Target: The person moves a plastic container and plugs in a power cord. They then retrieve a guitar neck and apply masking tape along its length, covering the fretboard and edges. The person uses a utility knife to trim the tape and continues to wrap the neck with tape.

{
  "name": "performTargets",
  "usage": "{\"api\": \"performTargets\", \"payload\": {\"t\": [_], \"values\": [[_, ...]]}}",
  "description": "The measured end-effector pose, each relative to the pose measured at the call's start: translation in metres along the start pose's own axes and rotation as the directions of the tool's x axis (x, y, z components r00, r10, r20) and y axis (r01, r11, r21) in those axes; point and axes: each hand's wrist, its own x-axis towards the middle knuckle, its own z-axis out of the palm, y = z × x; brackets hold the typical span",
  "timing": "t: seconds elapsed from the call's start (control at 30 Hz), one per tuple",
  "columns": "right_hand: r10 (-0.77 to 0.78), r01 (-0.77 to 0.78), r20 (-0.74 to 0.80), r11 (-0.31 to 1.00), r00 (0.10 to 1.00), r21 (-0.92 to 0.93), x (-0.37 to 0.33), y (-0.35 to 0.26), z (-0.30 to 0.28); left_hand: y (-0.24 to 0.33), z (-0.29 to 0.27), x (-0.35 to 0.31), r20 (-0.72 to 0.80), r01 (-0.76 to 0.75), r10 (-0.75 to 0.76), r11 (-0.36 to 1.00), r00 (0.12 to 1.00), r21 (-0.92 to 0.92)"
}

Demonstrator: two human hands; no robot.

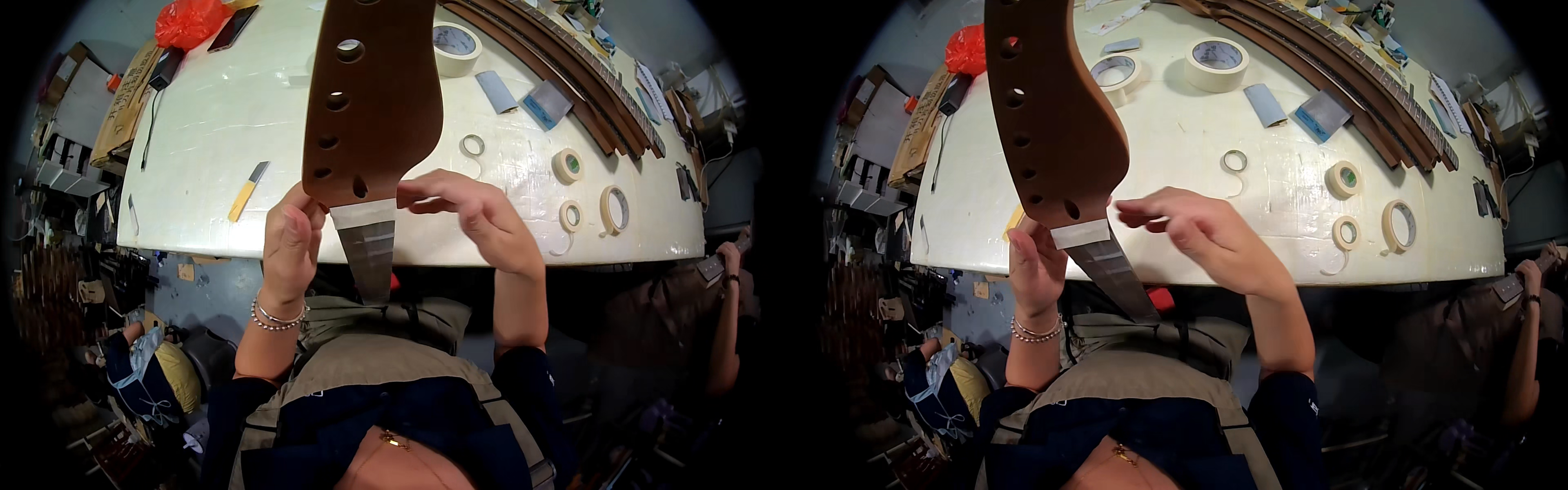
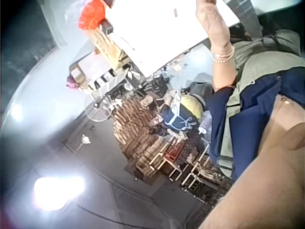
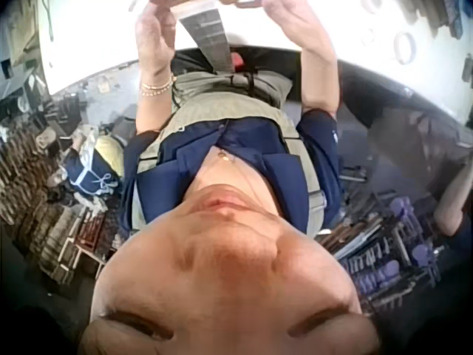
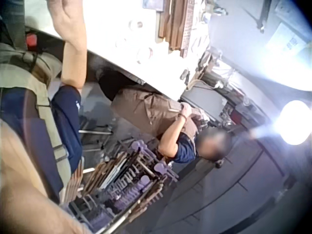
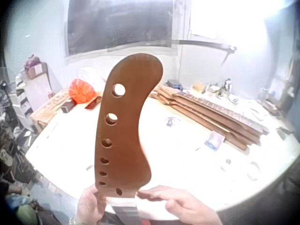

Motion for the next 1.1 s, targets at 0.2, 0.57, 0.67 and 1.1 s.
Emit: {"api": "performTargets", "payload": {"t": [0.2,0.57,0.67,1.1], "values": [[-0.051,0.019,-0.113,0.963,0.992,-0.270,0.024,0.001,0.030,0.008,0.020,0.008,0.035,-0.066,0.063,0.994,0.997,0.085],[-0.108,-0.015,-0.231,0.881,0.967,-0.473,0.021,-0.003,0.051,0.015,-0.004,0.007,0.285,-0.082,-0.025,0.930,0.958,0.358],[0.084,-0.251,-0.311,0.797,0.947,-0.550,0.020,-0.007,0.057,0.017,-0.011,0.002,0.311,-0.032,-0.110,0.908,0.944,0.419],[0.117,-0.139,-0.292,0.989,0.949,-0.055,-0.006,0.064,0.102,-0.014,-0.106,-0.022,0.049,-0.050,0.141,0.004,0.989,0.999]]}}
